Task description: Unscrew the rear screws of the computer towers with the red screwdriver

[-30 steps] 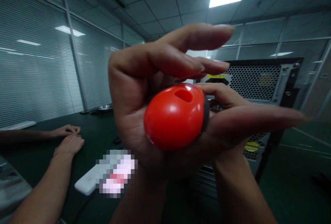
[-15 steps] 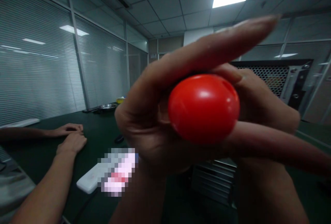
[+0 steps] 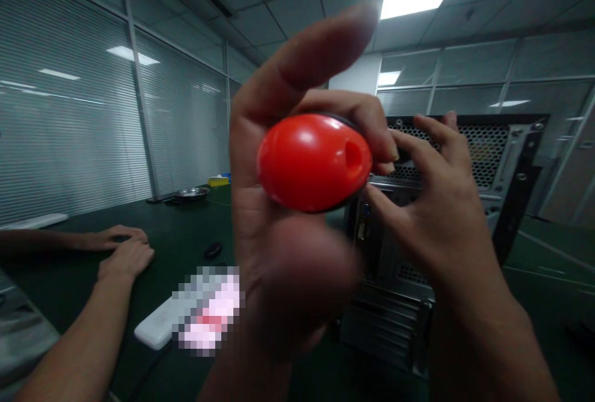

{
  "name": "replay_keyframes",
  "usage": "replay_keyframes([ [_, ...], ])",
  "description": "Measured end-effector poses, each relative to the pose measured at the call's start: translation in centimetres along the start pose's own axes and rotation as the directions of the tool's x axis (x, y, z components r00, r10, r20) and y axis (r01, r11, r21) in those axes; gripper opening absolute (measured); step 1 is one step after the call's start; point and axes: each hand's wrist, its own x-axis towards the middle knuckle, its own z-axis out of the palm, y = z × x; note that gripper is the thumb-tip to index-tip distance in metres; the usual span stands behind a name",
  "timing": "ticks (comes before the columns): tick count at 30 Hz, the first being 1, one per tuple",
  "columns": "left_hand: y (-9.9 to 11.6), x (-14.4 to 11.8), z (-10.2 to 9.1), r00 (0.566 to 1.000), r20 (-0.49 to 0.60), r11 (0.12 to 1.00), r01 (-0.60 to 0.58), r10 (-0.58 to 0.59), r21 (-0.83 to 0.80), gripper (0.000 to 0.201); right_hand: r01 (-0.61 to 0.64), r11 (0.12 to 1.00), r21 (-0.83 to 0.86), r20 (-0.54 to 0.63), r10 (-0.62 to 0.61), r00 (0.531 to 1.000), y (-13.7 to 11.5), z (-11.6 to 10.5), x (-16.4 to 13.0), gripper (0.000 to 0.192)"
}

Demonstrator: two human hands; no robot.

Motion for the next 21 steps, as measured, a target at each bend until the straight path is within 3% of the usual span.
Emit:
replay_keyframes([
  [5, 1.9, 0.0, 2.9, 0.997, -0.06, 0.998, 0.052, -0.051, 0.029, 0.069, -0.004, 1.0, -0.01, 0.047, 0.005, 0.999, 0.1, 0.6, 0.0, 0.071],
  [8, 1.7, 0.6, 3.8, 0.99, -0.139, 0.998, 0.005, 0.005, 0.07, 0.071, -0.009, 1.0, -0.007, 0.058, 0.009, 0.998, 0.0, 0.5, 0.0, 0.067],
  [11, 1.2, 0.7, 4.0, 0.982, -0.185, 0.997, -0.029, 0.043, 0.078, 0.071, -0.003, 1.0, -0.006, 0.05, 0.003, 0.999, 0.0, 0.4, 0.0, 0.062],
  [16, 0.6, 0.3, 3.7, 0.964, -0.265, 0.998, 0.036, -0.022, 0.049, 0.068, -0.002, 1.0, 0.01, 0.051, 0.002, 0.999, 0.1, 0.5, 0.0, 0.06],
  [19, 0.4, 0.2, 4.0, 0.979, -0.197, 0.992, 0.075, -0.054, 0.099, 0.066, 0.013, 1.0, 0.014, 0.045, -0.013, 0.999, 0.1, 0.4, 0.0, 0.06],
  [21, 0.4, 0.2, 4.4, 0.977, -0.214, 0.994, 0.029, -0.006, 0.105, 0.062, 0.015, 1.0, 0.012, 0.049, -0.016, 0.999, 0.1, 0.4, -0.1, 0.061],
])
